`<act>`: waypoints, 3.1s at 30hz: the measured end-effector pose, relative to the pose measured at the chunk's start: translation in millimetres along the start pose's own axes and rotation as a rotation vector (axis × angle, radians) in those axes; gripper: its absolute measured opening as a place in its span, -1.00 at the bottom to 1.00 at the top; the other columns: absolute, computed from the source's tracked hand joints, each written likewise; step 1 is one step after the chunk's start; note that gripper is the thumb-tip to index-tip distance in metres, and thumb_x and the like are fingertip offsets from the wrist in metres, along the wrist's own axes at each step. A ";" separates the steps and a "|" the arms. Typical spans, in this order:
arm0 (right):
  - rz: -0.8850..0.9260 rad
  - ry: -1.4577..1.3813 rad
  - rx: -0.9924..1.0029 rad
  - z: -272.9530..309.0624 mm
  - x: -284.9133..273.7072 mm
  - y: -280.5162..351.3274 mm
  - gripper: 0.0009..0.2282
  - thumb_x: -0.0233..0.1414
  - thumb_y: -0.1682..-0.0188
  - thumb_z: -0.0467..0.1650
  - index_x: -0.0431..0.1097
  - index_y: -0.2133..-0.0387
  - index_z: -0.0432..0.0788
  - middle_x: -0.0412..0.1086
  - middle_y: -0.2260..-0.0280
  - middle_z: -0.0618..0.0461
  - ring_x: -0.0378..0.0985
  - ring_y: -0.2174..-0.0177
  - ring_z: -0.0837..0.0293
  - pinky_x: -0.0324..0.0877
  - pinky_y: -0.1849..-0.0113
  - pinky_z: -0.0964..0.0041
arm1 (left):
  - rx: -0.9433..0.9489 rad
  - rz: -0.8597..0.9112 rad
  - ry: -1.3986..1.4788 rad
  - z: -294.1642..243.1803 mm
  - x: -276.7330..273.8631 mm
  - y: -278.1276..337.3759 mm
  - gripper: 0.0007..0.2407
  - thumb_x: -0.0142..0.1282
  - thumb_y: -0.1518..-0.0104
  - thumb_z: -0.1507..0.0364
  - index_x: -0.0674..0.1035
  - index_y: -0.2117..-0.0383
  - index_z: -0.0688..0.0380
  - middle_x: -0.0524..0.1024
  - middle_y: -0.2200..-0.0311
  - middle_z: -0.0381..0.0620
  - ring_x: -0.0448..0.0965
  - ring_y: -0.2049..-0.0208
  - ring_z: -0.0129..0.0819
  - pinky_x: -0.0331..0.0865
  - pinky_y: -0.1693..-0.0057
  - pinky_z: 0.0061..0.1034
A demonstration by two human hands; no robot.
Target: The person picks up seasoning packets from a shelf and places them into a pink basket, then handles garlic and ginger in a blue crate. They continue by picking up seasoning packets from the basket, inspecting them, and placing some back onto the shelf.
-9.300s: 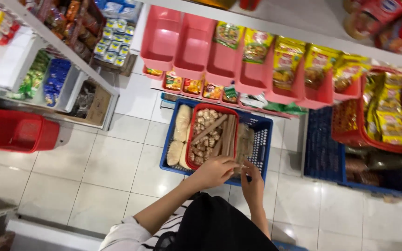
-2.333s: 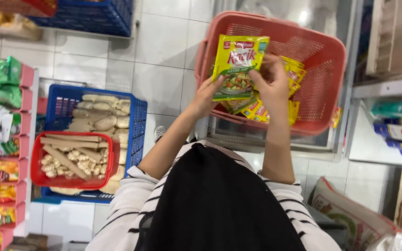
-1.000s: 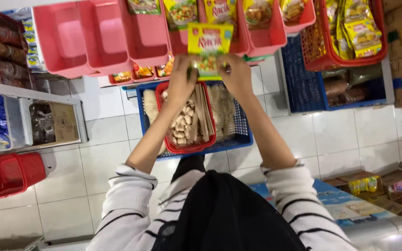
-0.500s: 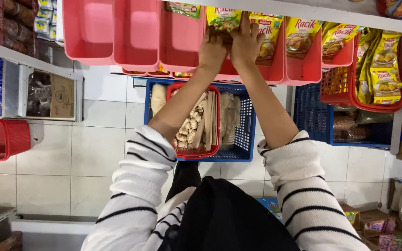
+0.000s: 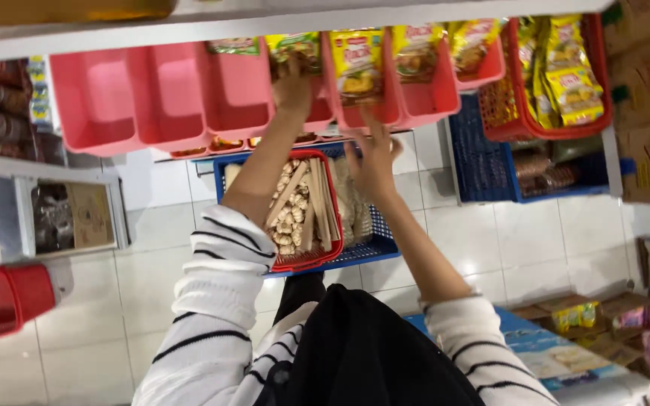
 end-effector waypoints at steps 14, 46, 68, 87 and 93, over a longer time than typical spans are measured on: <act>-0.223 -0.041 0.677 -24.3 -158.4 350.0 -0.78 0.11 0.00 -0.45 0.51 0.10 0.08 0.33 -0.20 0.09 0.34 -0.13 0.07 -0.02 -0.13 0.00 | 0.324 -0.366 -0.155 30.4 7.0 123.5 -0.61 0.05 -0.24 0.10 0.59 0.04 0.15 0.58 0.05 0.15 0.55 -0.03 0.11 0.31 -0.12 0.17; 0.181 -0.031 1.539 -89.4 -323.1 896.9 -0.54 0.21 0.07 -0.20 0.43 -0.04 -0.20 0.49 0.11 -0.29 0.56 0.12 -0.24 0.43 0.08 -0.07 | 1.875 0.646 -0.054 -499.7 228.4 832.1 -0.71 0.16 -0.09 0.35 0.57 0.07 0.14 0.49 0.09 0.13 0.52 0.03 0.06 0.46 0.04 -0.06; -1.016 -0.476 1.038 2.4 -403.4 857.2 -0.75 0.04 -0.14 -0.54 0.35 -0.08 -0.30 0.49 0.02 0.06 0.52 0.07 0.27 0.44 -0.01 0.31 | 1.191 1.485 1.065 -509.2 159.0 825.9 -0.16 0.27 -0.24 0.30 -0.17 -0.48 0.08 0.13 -0.34 0.26 0.18 -0.42 0.04 0.18 -0.45 -0.10; -0.445 0.436 0.354 27.2 -281.6 485.3 -0.54 0.07 -0.06 -0.25 0.27 -0.25 0.04 0.26 -0.27 -0.14 0.21 -0.30 -0.13 -0.20 -0.35 -0.15 | 0.171 1.559 1.632 -318.6 98.1 619.3 -0.58 0.00 -0.35 0.25 0.34 -0.32 -0.03 0.51 -0.01 -0.05 0.57 0.06 -0.31 0.48 -0.05 -0.32; -0.289 -0.192 0.688 -20.4 -221.6 427.1 -0.49 -0.02 -0.15 -0.37 0.04 -0.36 -0.18 0.26 -0.25 -0.27 0.38 -0.18 -0.11 0.27 -0.14 0.02 | -0.210 1.234 1.926 -221.9 88.9 532.5 -0.64 0.00 -0.30 0.28 0.37 -0.19 0.08 0.52 -0.04 -0.06 0.60 -0.02 -0.25 0.54 -0.10 -0.22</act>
Point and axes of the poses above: each hand's wrist, its own y-axis away from the middle knuckle, its own x-axis out of the palm, z = x × y, the point moved 1 cm from there along -y, towards the middle knuckle
